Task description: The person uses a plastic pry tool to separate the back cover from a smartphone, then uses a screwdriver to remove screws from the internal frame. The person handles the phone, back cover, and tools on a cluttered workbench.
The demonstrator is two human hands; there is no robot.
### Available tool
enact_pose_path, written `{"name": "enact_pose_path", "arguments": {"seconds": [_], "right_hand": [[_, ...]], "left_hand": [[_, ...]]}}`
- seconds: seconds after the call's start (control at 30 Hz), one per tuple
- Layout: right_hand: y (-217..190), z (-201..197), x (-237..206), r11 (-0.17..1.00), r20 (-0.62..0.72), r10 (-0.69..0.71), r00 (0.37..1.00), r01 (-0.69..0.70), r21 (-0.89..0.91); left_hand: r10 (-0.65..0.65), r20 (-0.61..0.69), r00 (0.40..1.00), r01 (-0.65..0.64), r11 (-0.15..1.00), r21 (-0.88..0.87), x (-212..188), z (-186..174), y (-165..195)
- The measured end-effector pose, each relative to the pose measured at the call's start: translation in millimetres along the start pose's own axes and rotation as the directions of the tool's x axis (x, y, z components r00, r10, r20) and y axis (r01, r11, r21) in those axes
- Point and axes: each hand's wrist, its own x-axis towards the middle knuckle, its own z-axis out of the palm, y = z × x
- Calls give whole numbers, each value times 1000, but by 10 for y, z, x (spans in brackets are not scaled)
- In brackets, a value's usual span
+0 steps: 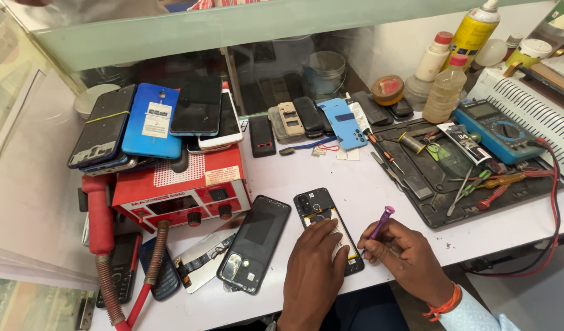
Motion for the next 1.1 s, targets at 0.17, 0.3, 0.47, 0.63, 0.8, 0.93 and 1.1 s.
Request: {"name": "enact_pose_path", "arguments": {"seconds": [0.17, 0.3, 0.47, 0.63, 0.8, 0.93, 1.1], "right_hand": [[-1, 0, 0, 1000, 9, -8, 1000, 8, -26], [-24, -14, 8, 995, 50, -37, 998, 41, -89], [-66, -45, 13, 991, 109, -86, 990, 96, -91], [-102, -30, 22, 984, 121, -43, 992, 63, -164], [-113, -28, -12, 971, 108, -112, 988, 132, -198], [-194, -63, -36, 930, 54, -128, 990, 139, -341], [-523, -277, -73, 900, -106, -160, 981, 101, -424]], "left_hand": [[-4, 2, 1000, 4, 1000, 3, 4, -4, -1], [-9, 0, 1000, 9, 1000, 2, 14, -36, 33], [-118, 47, 992, 126, 962, -241, 47, -124, 129], [-47, 242, 969, 162, 862, -481, 107, -195, 155], [-148, 414, 898, 402, 655, -640, 199, 2, 153], [-154, 365, 918, 365, 690, -625, 169, 38, 135], [-213, 413, 885, 419, 753, -508, 158, 65, 99]]}}
